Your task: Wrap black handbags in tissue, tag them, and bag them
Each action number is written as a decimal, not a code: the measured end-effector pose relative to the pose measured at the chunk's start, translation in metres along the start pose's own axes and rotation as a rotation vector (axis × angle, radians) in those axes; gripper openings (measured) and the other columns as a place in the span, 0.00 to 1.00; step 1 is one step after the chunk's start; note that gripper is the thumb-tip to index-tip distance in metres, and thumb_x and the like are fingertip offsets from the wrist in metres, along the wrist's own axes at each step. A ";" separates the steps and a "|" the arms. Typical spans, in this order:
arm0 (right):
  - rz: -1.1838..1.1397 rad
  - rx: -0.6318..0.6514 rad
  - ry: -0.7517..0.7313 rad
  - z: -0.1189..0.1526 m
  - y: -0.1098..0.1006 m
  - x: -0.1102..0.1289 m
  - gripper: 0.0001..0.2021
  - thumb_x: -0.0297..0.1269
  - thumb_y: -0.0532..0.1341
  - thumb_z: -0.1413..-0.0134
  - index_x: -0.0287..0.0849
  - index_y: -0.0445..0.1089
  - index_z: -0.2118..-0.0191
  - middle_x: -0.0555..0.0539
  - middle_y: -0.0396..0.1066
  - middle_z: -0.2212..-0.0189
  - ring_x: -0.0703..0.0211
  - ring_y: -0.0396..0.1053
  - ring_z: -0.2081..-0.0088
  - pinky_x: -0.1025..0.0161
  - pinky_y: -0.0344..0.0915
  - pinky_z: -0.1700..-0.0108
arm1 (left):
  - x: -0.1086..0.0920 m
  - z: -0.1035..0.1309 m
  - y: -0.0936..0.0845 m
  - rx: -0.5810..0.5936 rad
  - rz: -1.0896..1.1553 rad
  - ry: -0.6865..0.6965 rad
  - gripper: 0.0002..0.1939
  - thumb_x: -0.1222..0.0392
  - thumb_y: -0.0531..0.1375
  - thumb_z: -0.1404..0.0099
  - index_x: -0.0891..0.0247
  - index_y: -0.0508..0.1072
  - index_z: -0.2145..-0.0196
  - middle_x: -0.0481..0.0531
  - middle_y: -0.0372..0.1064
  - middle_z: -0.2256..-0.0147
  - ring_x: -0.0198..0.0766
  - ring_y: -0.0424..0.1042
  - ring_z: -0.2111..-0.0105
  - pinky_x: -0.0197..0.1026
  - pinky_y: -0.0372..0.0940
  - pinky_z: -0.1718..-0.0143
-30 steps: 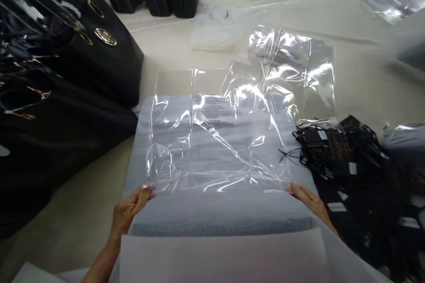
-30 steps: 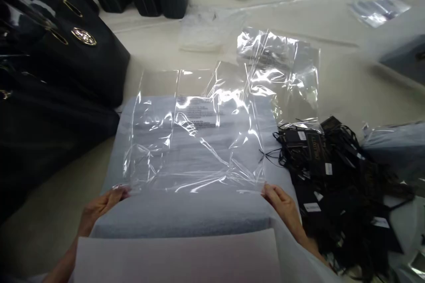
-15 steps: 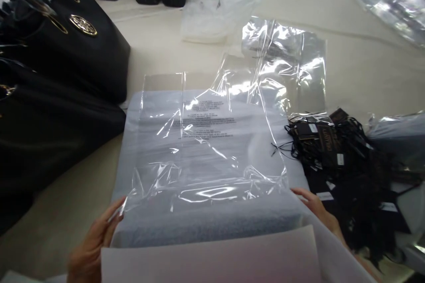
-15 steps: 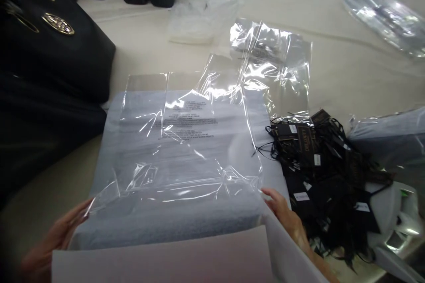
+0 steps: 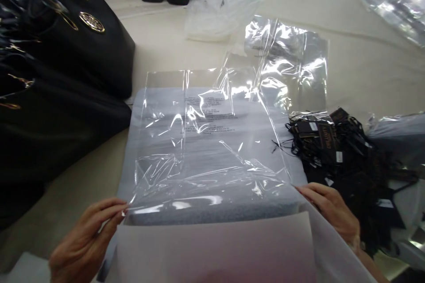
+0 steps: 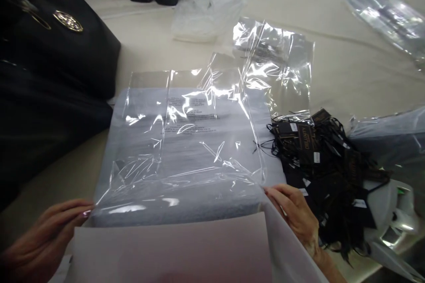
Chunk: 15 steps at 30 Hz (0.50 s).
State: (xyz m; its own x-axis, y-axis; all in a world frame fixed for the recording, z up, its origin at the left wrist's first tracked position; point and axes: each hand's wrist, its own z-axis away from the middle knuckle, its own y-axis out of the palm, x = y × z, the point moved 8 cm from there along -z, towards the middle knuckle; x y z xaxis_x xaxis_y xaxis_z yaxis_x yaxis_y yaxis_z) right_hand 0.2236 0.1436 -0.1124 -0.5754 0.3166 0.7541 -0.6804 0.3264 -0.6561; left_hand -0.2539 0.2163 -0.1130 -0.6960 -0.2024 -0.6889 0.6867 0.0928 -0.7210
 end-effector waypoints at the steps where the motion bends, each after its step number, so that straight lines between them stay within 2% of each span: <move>1: -0.065 -0.010 -0.016 -0.002 -0.002 0.006 0.09 0.43 0.61 0.56 0.53 0.75 0.66 0.48 0.73 0.64 0.52 0.70 0.62 0.59 0.65 0.57 | -0.006 -0.004 0.002 0.045 0.037 -0.044 0.14 0.41 0.62 0.51 0.53 0.76 0.74 0.45 0.73 0.67 0.41 0.70 0.64 0.41 0.62 0.51; 3: -0.183 0.047 0.059 -0.008 -0.001 0.009 0.08 0.44 0.63 0.56 0.52 0.75 0.68 0.48 0.73 0.67 0.54 0.70 0.64 0.61 0.65 0.58 | -0.008 -0.014 0.010 0.176 0.125 -0.188 0.16 0.42 0.65 0.55 0.57 0.75 0.78 0.48 0.72 0.72 0.41 0.70 0.68 0.39 0.66 0.61; 4: -0.225 0.115 0.129 -0.012 0.002 0.007 0.08 0.45 0.64 0.57 0.50 0.75 0.70 0.48 0.72 0.68 0.54 0.69 0.64 0.62 0.66 0.60 | -0.007 -0.017 0.017 0.271 0.184 -0.259 0.17 0.42 0.66 0.57 0.60 0.75 0.80 0.49 0.71 0.76 0.40 0.69 0.72 0.37 0.66 0.68; 6: -0.270 0.301 0.279 -0.020 0.011 0.000 0.10 0.47 0.65 0.60 0.45 0.74 0.75 0.47 0.71 0.70 0.55 0.68 0.66 0.65 0.66 0.66 | -0.004 -0.023 0.032 0.462 0.300 -0.347 0.19 0.42 0.66 0.60 0.62 0.72 0.84 0.49 0.65 0.83 0.36 0.64 0.79 0.35 0.62 0.77; 9: -0.369 0.624 0.453 -0.030 0.029 -0.011 0.13 0.46 0.67 0.65 0.41 0.71 0.80 0.48 0.67 0.76 0.60 0.65 0.73 0.68 0.62 0.74 | -0.005 -0.029 0.047 0.645 0.431 -0.383 0.19 0.44 0.65 0.57 0.63 0.68 0.86 0.48 0.59 0.85 0.32 0.57 0.83 0.34 0.57 0.82; 11: -0.461 0.796 0.571 -0.032 0.038 -0.015 0.14 0.46 0.68 0.69 0.39 0.70 0.81 0.50 0.63 0.80 0.67 0.57 0.80 0.70 0.55 0.80 | -0.008 -0.030 0.053 0.722 0.463 -0.388 0.19 0.45 0.64 0.56 0.62 0.66 0.87 0.48 0.57 0.85 0.32 0.56 0.82 0.34 0.56 0.82; 13: -0.518 0.910 0.648 -0.031 0.042 -0.015 0.15 0.46 0.67 0.70 0.39 0.69 0.80 0.53 0.58 0.84 0.71 0.50 0.84 0.71 0.48 0.83 | -0.013 -0.031 0.053 0.759 0.457 -0.364 0.20 0.44 0.62 0.55 0.62 0.65 0.88 0.49 0.57 0.85 0.34 0.57 0.82 0.36 0.59 0.81; 15: -0.516 0.984 0.623 -0.031 0.041 -0.007 0.15 0.48 0.65 0.66 0.39 0.68 0.79 0.53 0.56 0.85 0.69 0.51 0.83 0.71 0.49 0.82 | -0.018 -0.035 0.044 0.660 0.380 -0.295 0.22 0.40 0.59 0.57 0.61 0.64 0.89 0.51 0.58 0.85 0.37 0.60 0.82 0.40 0.61 0.80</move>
State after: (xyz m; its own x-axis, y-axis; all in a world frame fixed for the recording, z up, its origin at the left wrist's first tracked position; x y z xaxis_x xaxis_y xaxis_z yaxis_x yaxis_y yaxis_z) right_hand 0.2136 0.1823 -0.1459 -0.0166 0.8007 0.5989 -0.9625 -0.1751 0.2074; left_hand -0.2189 0.2584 -0.1348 -0.3697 -0.5294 -0.7636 0.9111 -0.3678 -0.1861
